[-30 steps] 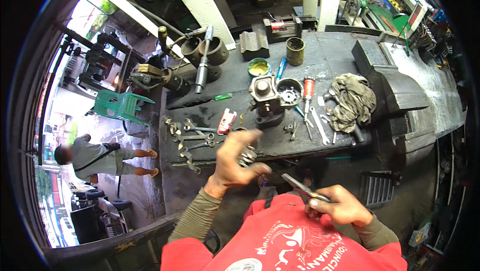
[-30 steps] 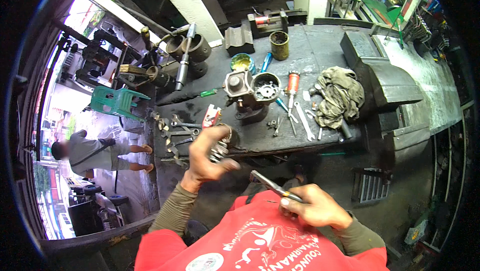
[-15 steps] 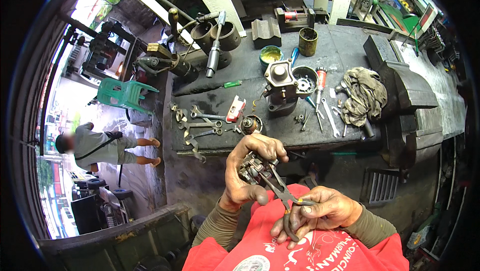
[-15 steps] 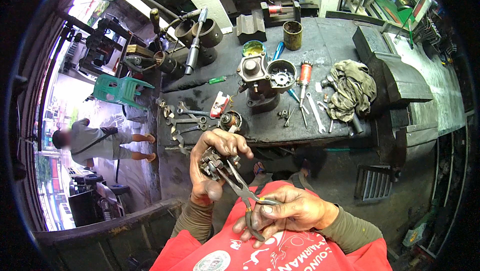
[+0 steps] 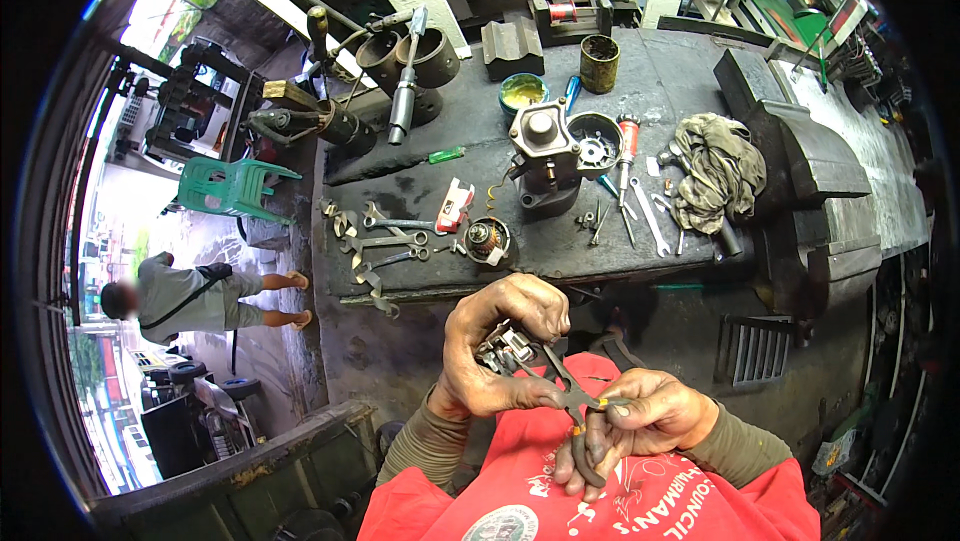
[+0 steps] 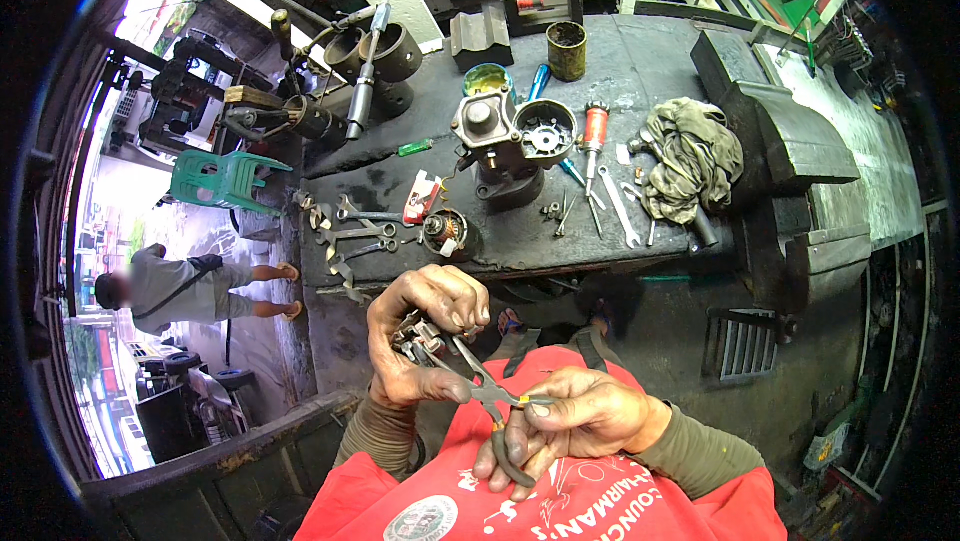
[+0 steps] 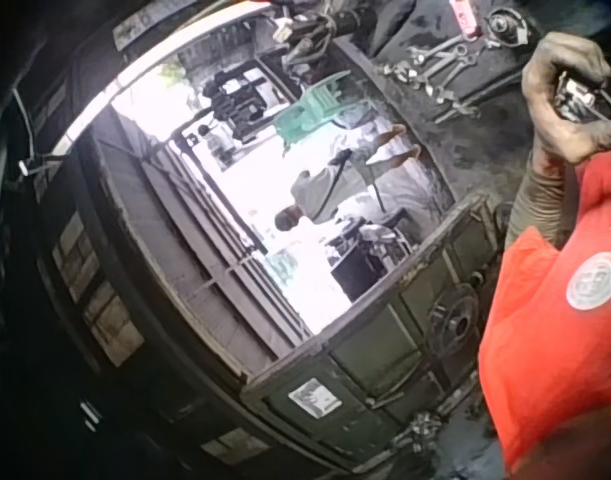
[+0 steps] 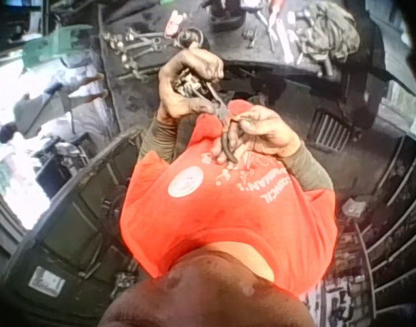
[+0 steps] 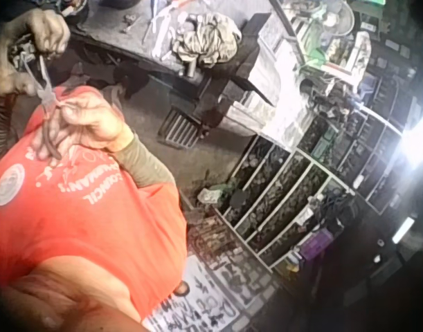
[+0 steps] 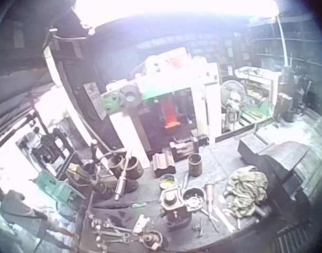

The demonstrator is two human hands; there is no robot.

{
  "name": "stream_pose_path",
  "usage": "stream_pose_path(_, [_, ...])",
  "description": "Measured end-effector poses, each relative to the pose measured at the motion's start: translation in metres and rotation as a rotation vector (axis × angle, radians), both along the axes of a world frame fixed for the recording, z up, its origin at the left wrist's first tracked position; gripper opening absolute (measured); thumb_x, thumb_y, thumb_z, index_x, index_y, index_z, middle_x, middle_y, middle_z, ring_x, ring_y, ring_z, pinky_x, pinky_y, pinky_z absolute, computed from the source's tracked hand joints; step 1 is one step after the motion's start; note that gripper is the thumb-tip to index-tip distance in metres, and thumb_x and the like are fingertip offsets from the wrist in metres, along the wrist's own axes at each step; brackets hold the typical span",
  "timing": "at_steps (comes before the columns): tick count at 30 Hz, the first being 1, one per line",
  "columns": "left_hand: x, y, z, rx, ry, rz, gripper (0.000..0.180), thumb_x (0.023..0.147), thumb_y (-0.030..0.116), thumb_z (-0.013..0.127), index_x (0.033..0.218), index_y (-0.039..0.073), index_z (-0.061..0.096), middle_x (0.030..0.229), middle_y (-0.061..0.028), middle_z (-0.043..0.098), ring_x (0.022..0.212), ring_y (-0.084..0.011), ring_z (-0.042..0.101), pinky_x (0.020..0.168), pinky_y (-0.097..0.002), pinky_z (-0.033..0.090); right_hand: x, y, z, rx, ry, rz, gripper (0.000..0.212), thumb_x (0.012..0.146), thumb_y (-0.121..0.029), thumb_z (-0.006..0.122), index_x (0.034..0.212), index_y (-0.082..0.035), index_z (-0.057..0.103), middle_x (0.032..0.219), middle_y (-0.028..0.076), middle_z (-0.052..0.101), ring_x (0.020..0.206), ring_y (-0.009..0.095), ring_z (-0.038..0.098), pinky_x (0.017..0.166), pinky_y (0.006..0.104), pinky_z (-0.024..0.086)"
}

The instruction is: The person uses a grinding wheel to smooth a small metal part, then moves to a workbench to manipulate a circular metal component with pliers. They repeatedly adjust and inspect the part while handling it with both hands.

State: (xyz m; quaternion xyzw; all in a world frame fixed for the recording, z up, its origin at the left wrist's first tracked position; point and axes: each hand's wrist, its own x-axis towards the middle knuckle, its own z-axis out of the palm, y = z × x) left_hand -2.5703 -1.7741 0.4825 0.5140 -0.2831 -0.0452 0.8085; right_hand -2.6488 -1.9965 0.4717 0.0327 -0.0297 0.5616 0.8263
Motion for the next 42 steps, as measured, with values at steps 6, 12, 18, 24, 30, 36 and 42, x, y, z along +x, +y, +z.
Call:
stream_pose_path(6, [0.005, -0.002, 0.004, 0.058, -0.056, -0.004, 0.045, 0.063, 0.011, 0.096, 0.092, 0.002, 0.062, 0.09, -0.0117, 0.065, 0.085, -0.0235, 0.064, 0.076, -0.0367, 0.052, -0.001, -0.001, -0.004, 0.013, 0.025, -0.032, 0.041, 0.109, -0.023, 0.046, 0.108, 0.015, 0.061, 0.124, 0.044, 0.053, 0.12, 0.052, 0.059, 0.097, 0.0576, 0.057])
stream_pose_path(12, [0.009, 0.002, 0.001, 0.118, -0.074, -0.016, 0.038, 0.063, 0.003, 0.091, 0.087, 0.003, 0.062, 0.086, -0.0105, 0.065, 0.082, -0.0215, 0.063, 0.073, -0.0348, 0.051, -0.007, 0.002, 0.0, -0.069, 0.08, -0.103, 0.039, 0.108, -0.023, 0.047, 0.097, 0.012, 0.063, 0.101, 0.037, 0.061, 0.104, 0.047, 0.064, 0.079, 0.0479, 0.063])
stream_pose_path(18, [0.01, 0.006, -0.007, 0.127, -0.057, 0.005, 0.038, 0.063, 0.004, 0.093, 0.086, 0.003, 0.062, 0.086, -0.01, 0.065, 0.082, -0.021, 0.063, 0.073, -0.0347, 0.051, -0.001, 0.006, 0.003, -0.077, 0.127, -0.082, 0.037, 0.108, -0.022, 0.049, 0.097, 0.01, 0.063, 0.104, 0.034, 0.063, 0.1, 0.043, 0.068, 0.075, 0.0435, 0.062])
stream_pose_path(24, [0.009, 0.003, -0.011, -0.269, 0.252, 0.044, 0.054, 0.088, 0.031, 0.081, 0.118, -0.007, 0.057, 0.107, -0.0146, 0.063, 0.1, -0.0245, 0.064, 0.085, -0.0353, 0.057, 0.011, -0.013, 0.035, -0.778, -0.477, -0.118, 0.033, 0.106, -0.023, 0.057, 0.098, 0.008, 0.065, 0.099, 0.019, 0.069, 0.088, 0.024, 0.069, 0.074, 0.0342, 0.058])
stream_pose_path(30, [0.006, -0.005, -0.013, -0.257, 0.413, 0.129, 0.071, 0.107, 0.063, 0.027, 0.104, 0.0, 0.058, 0.098, -0.0187, 0.06, 0.091, -0.028, 0.061, 0.073, -0.0394, 0.054, 0.0, 0.013, 0.048, -1.164, -1.231, -1.043, 0.035, 0.104, -0.023, 0.05, 0.094, 0.009, 0.059, 0.083, 0.019, 0.064, 0.068, 0.024, 0.063, 0.062, 0.0358, 0.051])
stream_pose_path(36, [0.001, -0.021, -0.012, -0.207, 0.441, 0.158, 0.072, 0.107, 0.063, 0.025, 0.099, 0.0, 0.058, 0.096, -0.0186, 0.06, 0.087, -0.0279, 0.062, 0.071, -0.037, 0.054, 0.007, 0.031, 0.041, -1.389, -1.269, -0.818, 0.018, 0.101, -0.006, 0.049, 0.103, 0.009, 0.058, 0.084, 0.017, 0.062, 0.063, 0.024, 0.06, 0.061, 0.0345, 0.049])
stream_pose_path(42, [0.0, -0.022, -0.018, -0.131, 0.468, 0.172, 0.074, 0.107, 0.063, 0.025, 0.099, -0.001, 0.06, 0.097, -0.0198, 0.061, 0.088, -0.0275, 0.061, 0.075, -0.0398, 0.053, 0.007, 0.029, 0.042, -1.533, -1.173, -0.668, 0.017, 0.104, -0.009, 0.053, 0.1, 0.006, 0.06, 0.076, 0.013, 0.061, 0.057, 0.022, 0.059, 0.056, 0.0342, 0.048])
